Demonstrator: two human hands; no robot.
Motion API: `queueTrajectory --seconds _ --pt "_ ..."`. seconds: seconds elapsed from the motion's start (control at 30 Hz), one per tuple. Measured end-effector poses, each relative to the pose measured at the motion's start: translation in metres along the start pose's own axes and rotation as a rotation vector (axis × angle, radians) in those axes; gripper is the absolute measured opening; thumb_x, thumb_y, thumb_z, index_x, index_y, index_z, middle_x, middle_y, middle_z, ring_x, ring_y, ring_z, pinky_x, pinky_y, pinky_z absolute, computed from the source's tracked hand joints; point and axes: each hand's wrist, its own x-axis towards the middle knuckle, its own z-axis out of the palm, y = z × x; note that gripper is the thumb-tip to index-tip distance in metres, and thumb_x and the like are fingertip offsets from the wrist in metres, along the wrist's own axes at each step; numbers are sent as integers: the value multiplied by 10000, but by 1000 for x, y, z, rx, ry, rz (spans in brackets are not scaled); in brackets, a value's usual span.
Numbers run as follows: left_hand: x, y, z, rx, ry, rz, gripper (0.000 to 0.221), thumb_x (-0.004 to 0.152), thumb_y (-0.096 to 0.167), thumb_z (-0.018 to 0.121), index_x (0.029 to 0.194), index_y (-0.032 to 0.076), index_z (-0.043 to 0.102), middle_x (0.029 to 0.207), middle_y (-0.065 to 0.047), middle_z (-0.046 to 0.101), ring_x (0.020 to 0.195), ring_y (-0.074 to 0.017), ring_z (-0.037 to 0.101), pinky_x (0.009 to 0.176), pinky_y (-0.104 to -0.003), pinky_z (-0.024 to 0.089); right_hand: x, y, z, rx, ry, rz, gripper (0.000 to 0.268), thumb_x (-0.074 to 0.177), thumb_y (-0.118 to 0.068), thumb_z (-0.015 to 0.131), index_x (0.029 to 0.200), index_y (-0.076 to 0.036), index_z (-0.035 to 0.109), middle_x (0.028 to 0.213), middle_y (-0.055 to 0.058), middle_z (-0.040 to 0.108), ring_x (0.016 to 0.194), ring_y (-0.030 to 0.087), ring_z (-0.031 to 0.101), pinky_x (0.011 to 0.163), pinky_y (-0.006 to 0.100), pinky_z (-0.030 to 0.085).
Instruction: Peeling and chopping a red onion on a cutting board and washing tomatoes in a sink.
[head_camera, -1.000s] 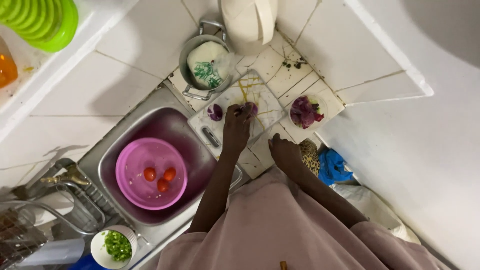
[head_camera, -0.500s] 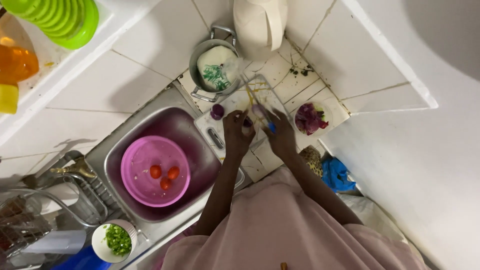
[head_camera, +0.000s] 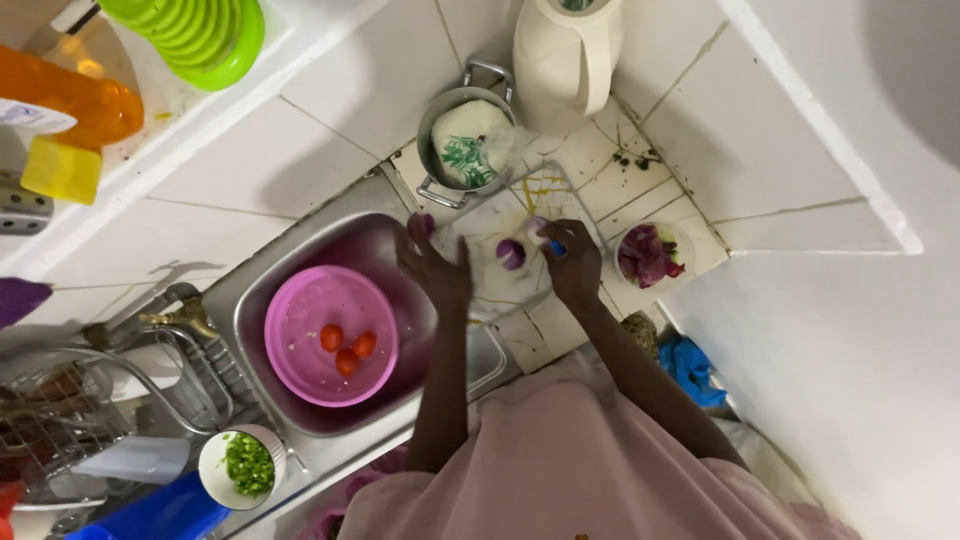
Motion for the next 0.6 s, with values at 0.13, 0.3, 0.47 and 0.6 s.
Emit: queueTrajectory --seconds 0.13,0.3,0.47,0.6 --pt "33 -36 14 -353 -454 -293 483 896 191 744 1358 170 603 1376 -169 443 1237 -429 469 1075 -539 403 -3 1 -3 -18 106 -73 155 861 -159 807 966 -271 780 1106 -61 690 970 230 740 839 370 591" --pt "43 -41 5 -382 -543 -395 392 895 86 725 1270 169 649 1206 -143 501 1124 -373 534 981 -452 495 -9 12 0 -261 283 -263 77 895 -145 771 946 -202 786 1127 -56 692 884 221 738 733 376 608" --pt "41 -38 -23 -343 -384 -410 402 763 166 798 1153 200 703 1122 -85 605 1029 -249 631 861 -356 568 -27 15 -5 -243 352 -656 82 910 -321 806 852 -263 808 985 -60 778 996 192 744 806 236 589" --pt "32 -5 -73 -638 -326 -587 399 699 -61 782 1021 35 566 1099 -154 496 947 -273 543 873 -382 533 -47 33 -10 -167 295 -625 131 881 -349 806 833 -228 799 1028 -38 804 1063 228 745 826 283 612"
